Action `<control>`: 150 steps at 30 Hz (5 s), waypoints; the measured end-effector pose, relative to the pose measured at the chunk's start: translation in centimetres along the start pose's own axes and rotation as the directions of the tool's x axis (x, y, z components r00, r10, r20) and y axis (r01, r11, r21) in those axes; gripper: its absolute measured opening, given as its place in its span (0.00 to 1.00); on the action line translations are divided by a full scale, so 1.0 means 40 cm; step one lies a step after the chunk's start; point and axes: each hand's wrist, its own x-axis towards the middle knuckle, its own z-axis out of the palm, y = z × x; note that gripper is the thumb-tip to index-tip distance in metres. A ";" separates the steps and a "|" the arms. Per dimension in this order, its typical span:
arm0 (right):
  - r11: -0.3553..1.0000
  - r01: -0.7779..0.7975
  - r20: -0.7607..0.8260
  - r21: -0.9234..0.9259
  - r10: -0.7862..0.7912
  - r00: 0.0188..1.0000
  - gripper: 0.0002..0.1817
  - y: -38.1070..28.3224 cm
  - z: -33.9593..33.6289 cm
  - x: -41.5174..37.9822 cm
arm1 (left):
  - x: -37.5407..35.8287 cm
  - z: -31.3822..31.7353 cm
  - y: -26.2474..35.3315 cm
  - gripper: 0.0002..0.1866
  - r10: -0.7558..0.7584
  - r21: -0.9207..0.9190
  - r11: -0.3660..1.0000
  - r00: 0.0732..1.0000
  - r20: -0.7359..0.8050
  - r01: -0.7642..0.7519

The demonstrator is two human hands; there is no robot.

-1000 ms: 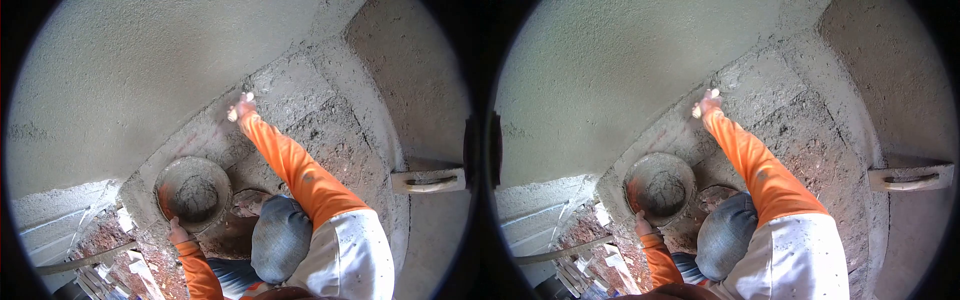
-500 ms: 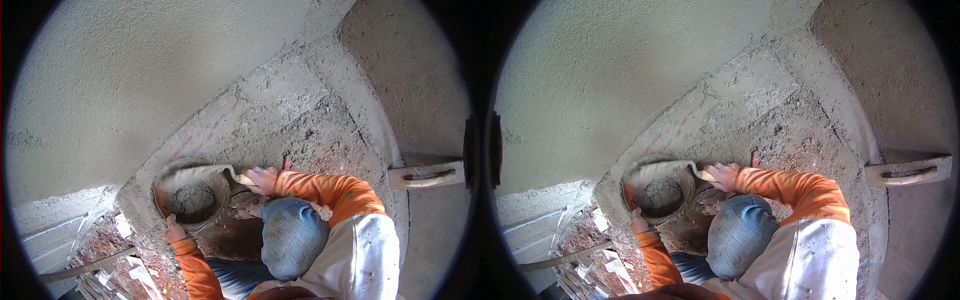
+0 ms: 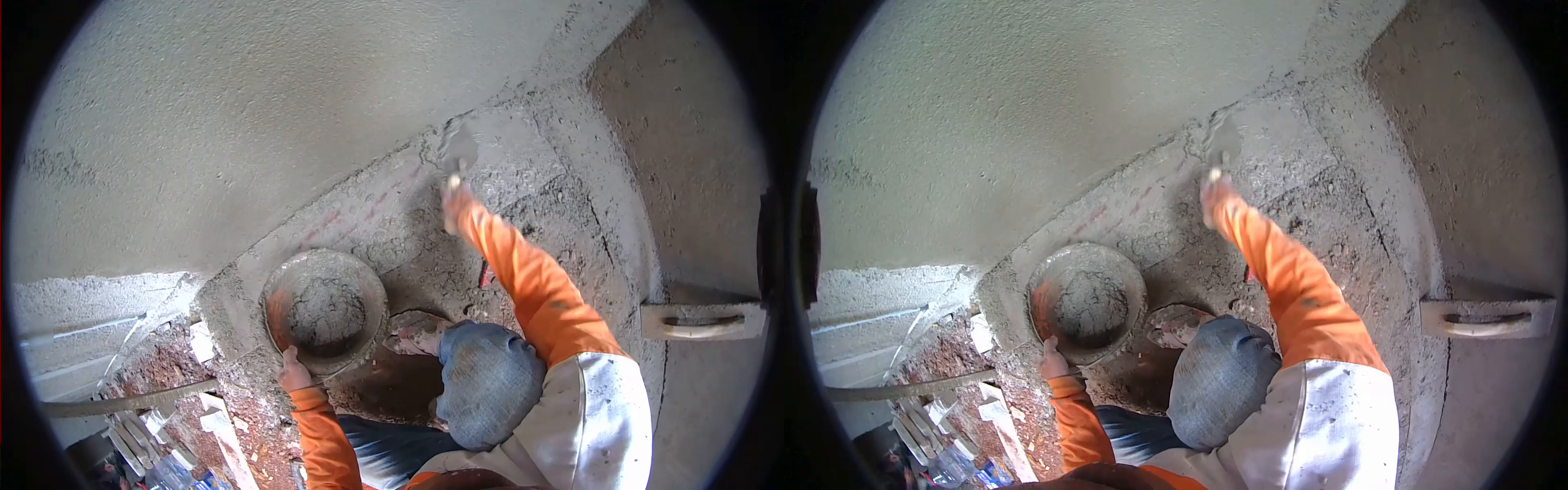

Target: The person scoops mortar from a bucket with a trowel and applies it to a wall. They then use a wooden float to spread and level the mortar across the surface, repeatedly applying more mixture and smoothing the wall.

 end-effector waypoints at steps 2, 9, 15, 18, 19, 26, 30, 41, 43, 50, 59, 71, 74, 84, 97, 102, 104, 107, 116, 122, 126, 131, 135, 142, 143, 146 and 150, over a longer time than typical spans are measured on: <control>0.573 -0.112 -0.006 0.812 0.200 0.980 0.28 0.018 0.124 -0.036 | -0.040 -0.018 0.032 0.19 -0.146 -0.019 0.989 0.988 0.042 0.147; 0.153 -0.141 0.055 0.978 0.460 0.886 0.16 -0.207 0.218 0.144 | -0.040 0.005 -0.023 0.22 0.062 -0.116 0.991 0.998 -0.024 -0.065; -0.475 -0.116 0.098 0.872 -0.063 0.993 0.13 -0.334 0.076 0.038 | -0.059 0.003 -0.033 0.19 0.080 -0.011 0.997 0.993 -0.088 -0.081; -0.403 -0.217 0.243 0.889 0.012 0.970 0.13 -0.294 0.016 -0.131 | -0.090 -0.016 0.014 0.17 -0.024 -0.244 0.970 0.995 -0.093 0.000; -0.286 -0.224 0.200 0.932 -0.111 0.973 0.12 -0.261 0.018 -0.189 | -0.084 -0.012 -0.007 0.17 -0.058 -0.269 0.962 0.995 -0.080 0.034; 0.747 0.647 0.058 0.157 -0.660 0.749 0.20 -0.201 -0.098 -0.472 | -0.081 -0.015 -0.126 0.23 -0.029 -0.244 0.970 0.995 -0.095 0.005; 0.592 0.614 0.423 -0.521 -0.446 0.789 0.20 -0.350 -0.150 -0.465 | -0.077 -0.021 -0.164 0.29 -0.144 -0.575 0.812 0.989 -0.034 0.098; 0.117 0.845 0.743 -0.522 -0.424 0.518 0.16 -0.702 -0.013 -0.638 | -0.076 -0.054 -0.224 0.51 -0.493 -0.260 0.834 0.869 0.048 0.487; 0.157 0.839 0.771 -0.520 -0.338 0.541 0.17 -0.736 -0.049 -0.655 | -0.075 -0.048 -0.245 0.54 -0.494 -0.326 0.808 0.866 0.081 0.491; 0.001 0.573 0.515 -0.820 -0.436 0.738 0.20 -0.708 0.009 -0.574 | -0.086 -0.040 -0.249 0.47 -0.525 -0.503 0.722 0.850 0.049 0.475; -0.180 0.622 0.628 -0.762 -0.439 0.642 0.25 -0.780 0.004 -0.602 | -0.163 -0.150 -0.216 0.30 -0.632 -0.562 0.657 0.774 -0.047 0.502; 0.001 0.828 0.587 -0.560 -0.705 0.398 0.23 -0.822 -0.131 -0.758 | -0.648 -0.533 -0.873 0.21 -0.682 -0.094 0.627 0.486 -0.547 0.773; 0.394 0.834 0.630 -0.387 -0.547 0.551 0.21 -0.825 -0.118 -0.725 | -0.692 -0.531 -0.963 0.27 -0.920 -0.199 0.388 0.366 -0.140 0.900; 0.461 0.848 0.653 -0.261 -0.563 0.507 0.18 -0.829 -0.150 -0.774 | -0.643 -0.406 -1.170 0.19 -0.792 -0.251 0.609 0.565 -0.229 0.752; 0.403 0.883 0.632 -0.239 -0.626 0.457 0.18 -0.758 -0.194 -0.707 | -0.600 -0.375 -1.043 0.23 -0.943 -0.166 0.326 0.309 -0.124 0.931; 0.342 0.915 0.568 -0.215 -0.718 0.402 0.17 -0.727 -0.198 -0.648 | -0.634 -0.399 -1.144 0.25 -0.727 -0.868 -0.038 0.582 0.364 0.495; 0.403 0.890 0.572 -0.213 -0.687 0.448 0.23 -0.754 -0.222 -0.712 | -0.643 -0.445 -1.150 0.26 -0.648 -0.880 -0.161 0.625 0.436 0.447; 0.400 0.903 0.560 -0.158 -0.717 0.415 0.23 -0.753 -0.239 -0.725 | -0.679 -0.542 -1.035 0.29 -0.475 -0.815 -0.443 0.674 0.566 0.373; 0.438 0.891 0.538 -0.118 -0.726 0.428 0.28 -0.778 -0.278 -0.750 | -0.469 -0.715 -0.472 0.33 -0.329 -0.933 -0.159 0.873 0.359 0.324; 0.515 0.835 0.493 -0.193 -0.685 0.536 0.28 -0.770 -0.300 -0.672 | -0.237 -0.510 -0.239 0.28 -0.231 -0.862 0.032 0.843 0.486 0.506; 0.526 0.827 0.487 -0.199 -0.679 0.549 0.31 -0.776 -0.310 -0.682 | -0.134 -0.301 -0.151 0.28 -0.228 -0.930 0.130 0.923 0.309 0.343; 0.530 0.831 0.496 -0.172 -0.682 0.538 0.34 -0.777 -0.308 -0.698 | -0.068 -0.167 -0.090 0.27 -0.309 -0.900 0.436 0.939 -0.151 -0.001; 0.469 0.864 0.473 -0.182 -0.729 0.495 0.34 -0.771 -0.304 -0.678 | -0.056 -0.161 -0.088 0.26 -0.247 -0.886 0.386 0.897 -0.367 -0.257; 0.379 0.810 0.527 -0.447 -0.620 0.581 0.26 -0.801 -0.222 -0.662 | -0.160 -0.495 -0.189 0.30 -0.418 -0.910 -0.412 0.877 0.235 0.048; 0.304 0.771 0.544 -0.560 -0.566 0.619 0.22 -0.814 -0.194 -0.673 | -0.200 -0.536 -0.287 0.21 -0.254 -0.945 -0.317 0.967 0.008 -0.075; 0.074 0.730 0.570 -0.679 -0.573 0.589 0.19 -0.813 -0.089 -0.643 | -0.374 -0.656 -0.475 0.25 -0.682 -0.934 -0.253 0.732 -0.012 -0.251; -0.064 0.648 0.522 -0.759 -0.656 0.545 0.19 -0.768 0.077 -0.557 | -0.640 -0.697 -0.682 0.31 -0.890 -0.976 -0.131 0.455 0.038 -0.176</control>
